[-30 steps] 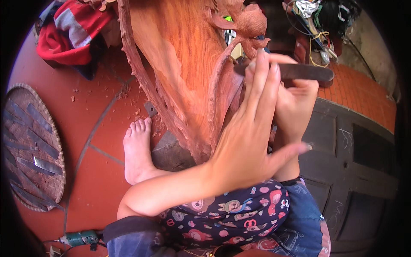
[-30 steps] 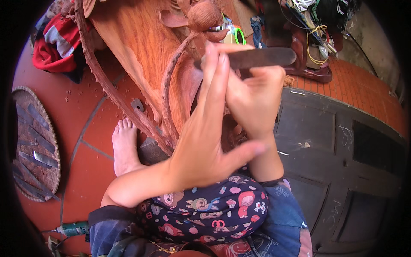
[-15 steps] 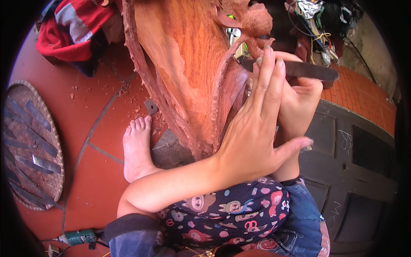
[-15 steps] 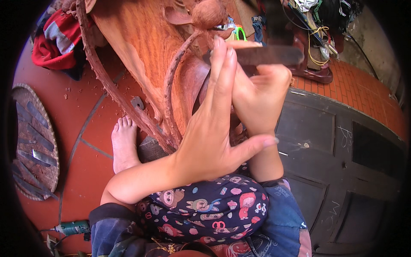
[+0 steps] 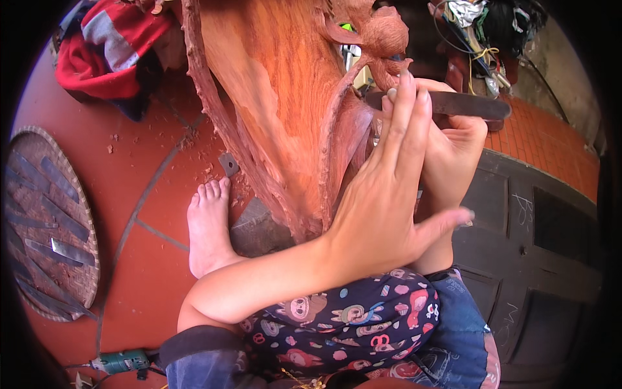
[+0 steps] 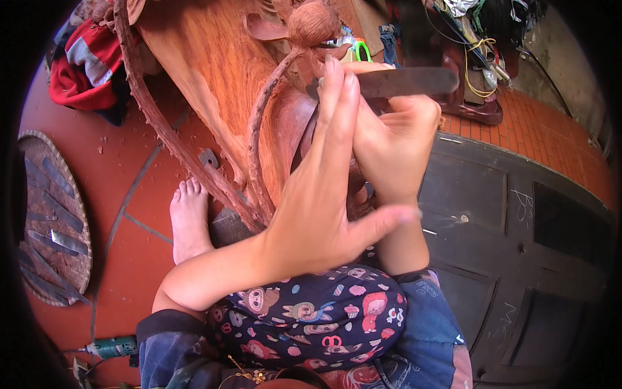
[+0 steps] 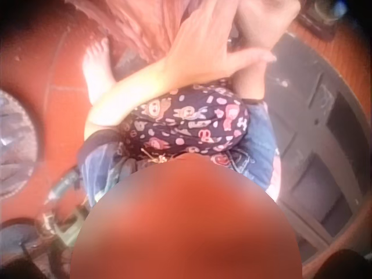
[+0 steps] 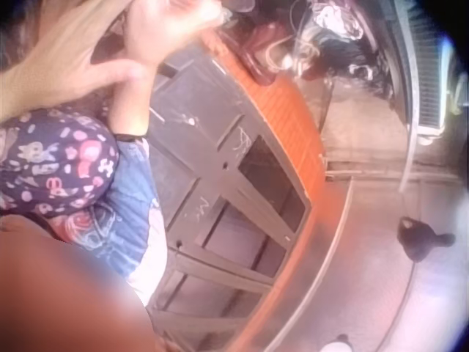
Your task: The person carves a large wooden piece using a chisel, shaping floral and leaf details. They repeatedly carve, brush away wood shavings, and switch between different chisels to refine the design.
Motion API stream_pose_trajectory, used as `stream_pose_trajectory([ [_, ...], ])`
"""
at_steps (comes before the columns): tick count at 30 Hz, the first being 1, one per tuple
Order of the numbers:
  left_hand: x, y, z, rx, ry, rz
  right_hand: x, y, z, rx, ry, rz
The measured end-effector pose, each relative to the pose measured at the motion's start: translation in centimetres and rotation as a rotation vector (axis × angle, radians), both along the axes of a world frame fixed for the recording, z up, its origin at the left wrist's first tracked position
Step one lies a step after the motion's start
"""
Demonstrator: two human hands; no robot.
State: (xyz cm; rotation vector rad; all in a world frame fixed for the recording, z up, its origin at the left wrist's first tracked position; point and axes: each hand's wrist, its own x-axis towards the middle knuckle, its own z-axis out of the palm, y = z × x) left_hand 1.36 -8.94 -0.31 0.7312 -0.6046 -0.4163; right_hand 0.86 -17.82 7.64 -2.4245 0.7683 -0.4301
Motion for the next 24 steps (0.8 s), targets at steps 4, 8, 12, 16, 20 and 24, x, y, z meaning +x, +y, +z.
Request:
stream_pose_trajectory([
  [4, -0.1, 1.7, 0.1, 0.059, -0.070, -0.009, -0.2, -0.3, 0.4, 0.018, 0.028, 0.023],
  [8, -0.1, 0.3, 0.0, 0.007, -0.016, -0.013, -0.5, 0.0, 0.1, -0.024, 0.014, 0.040],
  [12, 0.2, 2.0, 0.4, 0.085, -0.090, -0.037, -0.4, -0.7, 0.1, -0.048, 0.029, 0.132],
  [16, 0.3, 0.8, 0.2, 0.085, -0.106, -0.012, -0.3, -0.6, -0.1, -0.127, -0.010, 0.080],
  [20, 0.0, 3.1, 0.8, 0.023, -0.143, -0.130, -0.9, -0.7, 1.1, -0.072, -0.154, 0.115],
  [24, 0.1, 7.8, -0.7, 0.113, -0.354, -0.240, -1.8, -0.2, 2.9, 0.005, -0.358, 0.107],
])
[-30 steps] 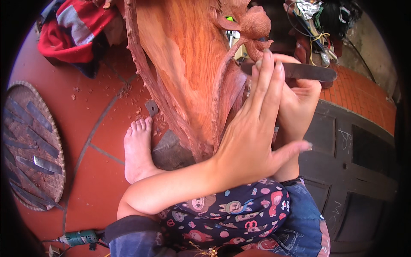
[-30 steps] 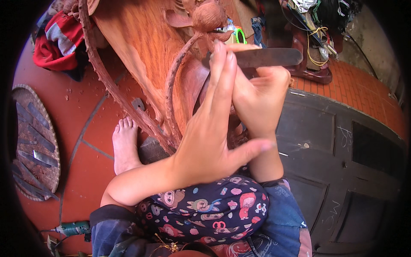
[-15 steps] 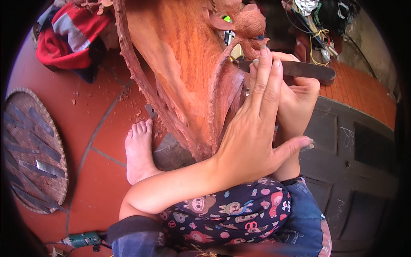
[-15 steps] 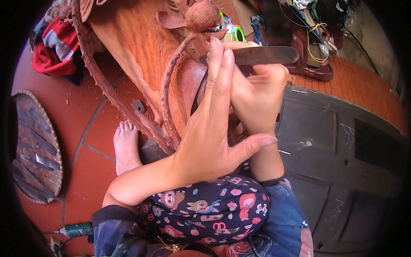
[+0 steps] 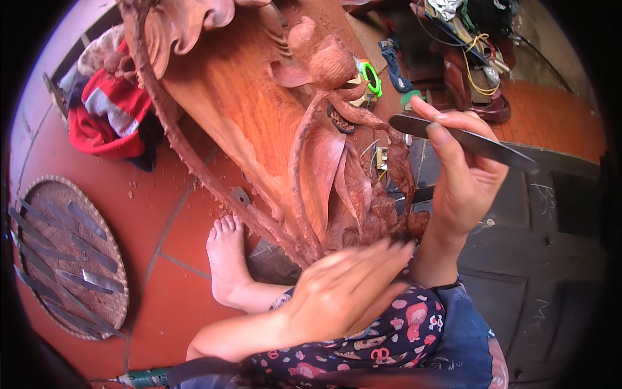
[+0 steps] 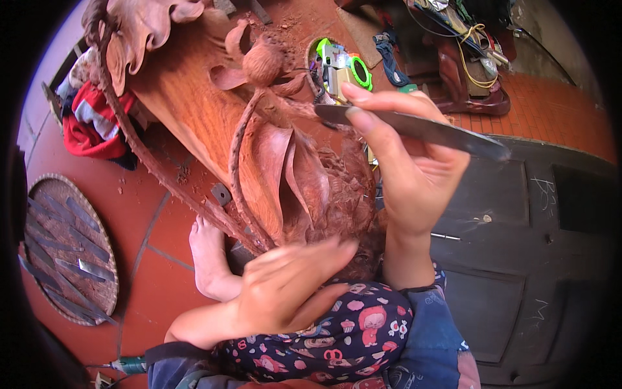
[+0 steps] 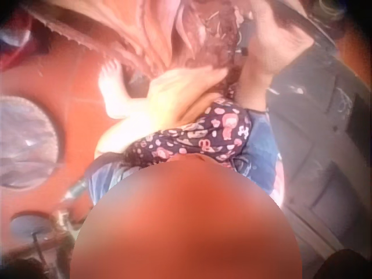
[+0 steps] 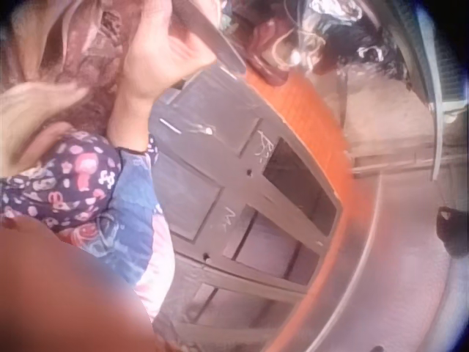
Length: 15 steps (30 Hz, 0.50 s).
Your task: The person carves a large wooden piece using a chisel, shaping floral and leaf details. They repeatedly carve, brush away wood shavings, and switch between different chisels to refine the design.
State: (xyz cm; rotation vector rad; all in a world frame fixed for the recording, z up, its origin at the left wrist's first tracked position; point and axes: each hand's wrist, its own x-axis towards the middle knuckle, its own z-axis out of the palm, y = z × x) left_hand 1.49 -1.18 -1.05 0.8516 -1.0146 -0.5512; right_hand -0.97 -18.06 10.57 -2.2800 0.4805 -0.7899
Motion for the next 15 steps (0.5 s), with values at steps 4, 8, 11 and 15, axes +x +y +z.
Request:
stream_pose_trajectory([
  [4, 1.1, 3.3, -1.0, 0.192, -0.189, 0.119, -1.9, -0.3, 0.6, -0.016, -0.074, 0.023],
  [8, 2.9, 1.6, 0.6, 0.374, -0.496, 0.270, -2.9, -0.4, 0.8, -0.001, -0.153, -0.012],
  [11, 2.0, -0.9, 1.2, 0.557, -0.682, 0.212, -3.1, -0.3, 0.8, 0.030, -0.172, -0.008],
  [15, 1.1, -3.4, 0.6, 0.716, -0.805, 0.292, -2.7, 0.6, 0.4, 0.049, -0.218, 0.054],
])
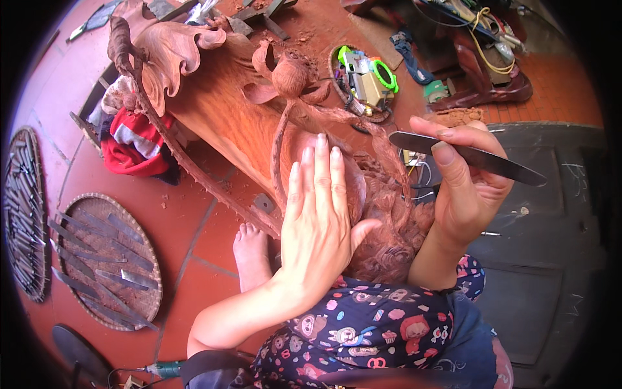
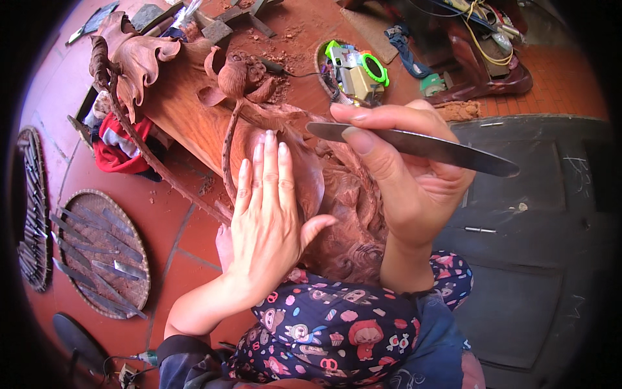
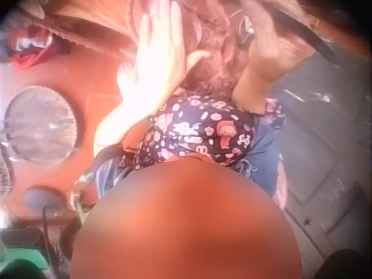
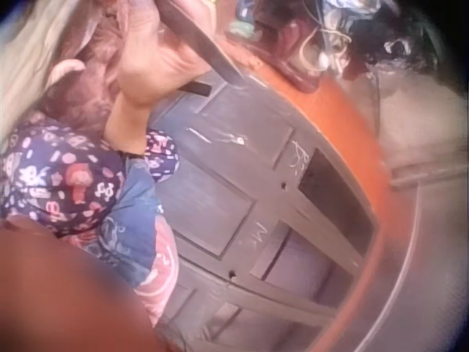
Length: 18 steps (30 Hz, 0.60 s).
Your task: The person carves a large wooden piece using a chisel, shaping floral and leaf details. They repeatedly carve, brush away wood shavings, and switch between different chisels to refine the design.
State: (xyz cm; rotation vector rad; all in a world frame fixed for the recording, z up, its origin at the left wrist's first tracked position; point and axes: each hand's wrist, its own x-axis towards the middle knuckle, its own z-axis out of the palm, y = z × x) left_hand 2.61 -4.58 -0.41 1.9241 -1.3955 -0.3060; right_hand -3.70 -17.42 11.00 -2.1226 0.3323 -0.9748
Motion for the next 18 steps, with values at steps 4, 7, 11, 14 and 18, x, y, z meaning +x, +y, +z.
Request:
stream_pose_trajectory([
  [4, -1.2, 0.9, 0.5, 0.062, 0.004, -0.001, -0.4, 0.1, 0.4, -0.069, 0.011, 0.008],
  [7, -1.6, 2.2, 0.7, 0.108, -0.023, -0.012, -0.9, 0.0, 0.6, -0.100, 0.083, 0.021],
  [11, -2.4, 4.3, 1.9, 0.163, -0.095, -0.007, -1.2, -0.1, 1.1, -0.113, 0.038, 0.017],
  [14, -1.9, 6.5, 2.3, -0.046, 0.083, -0.129, -1.6, -0.8, 1.3, -0.138, 0.000, 0.026],
  [18, -0.1, 8.4, 2.1, -0.149, 0.421, -0.092, -2.1, -1.4, 1.1, -0.045, 0.008, 0.024],
])
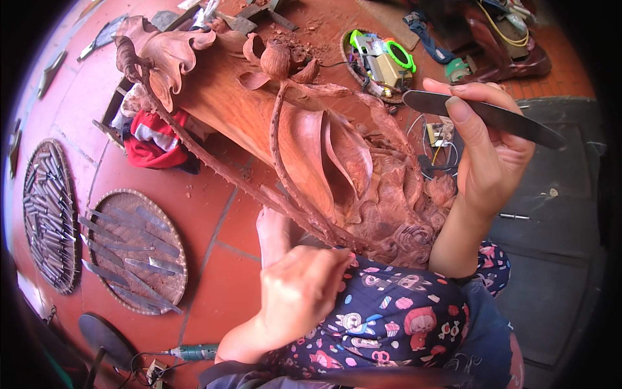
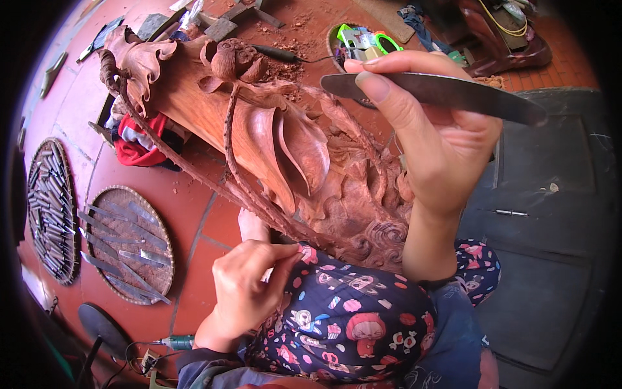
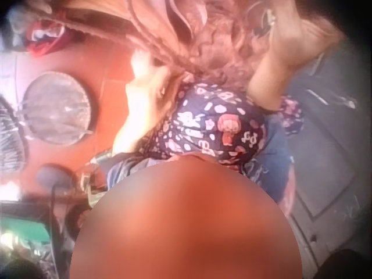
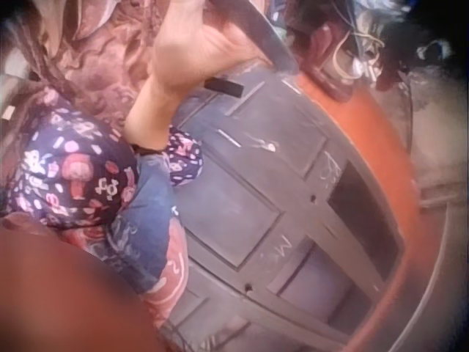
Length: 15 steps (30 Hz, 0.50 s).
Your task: The person carves a large wooden piece using a chisel, shaping floral and leaf details. They repeatedly carve, brush away wood shavings, and switch between different chisels to refine the design.
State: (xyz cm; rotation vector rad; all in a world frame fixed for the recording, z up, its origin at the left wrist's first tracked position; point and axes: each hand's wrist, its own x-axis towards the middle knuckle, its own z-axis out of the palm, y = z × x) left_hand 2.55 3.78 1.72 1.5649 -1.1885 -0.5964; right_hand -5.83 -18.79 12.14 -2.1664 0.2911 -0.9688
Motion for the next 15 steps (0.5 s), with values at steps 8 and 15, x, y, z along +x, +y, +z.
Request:
stream_pose_trajectory([
  [8, -0.6, 1.9, -3.1, -0.041, 0.173, 0.133, 1.1, -0.4, -1.3, 0.353, 0.019, 0.051],
  [15, -0.6, -3.7, 0.1, -0.138, 0.032, 0.071, 2.6, -1.7, -2.4, 0.227, 0.210, 0.053],
])
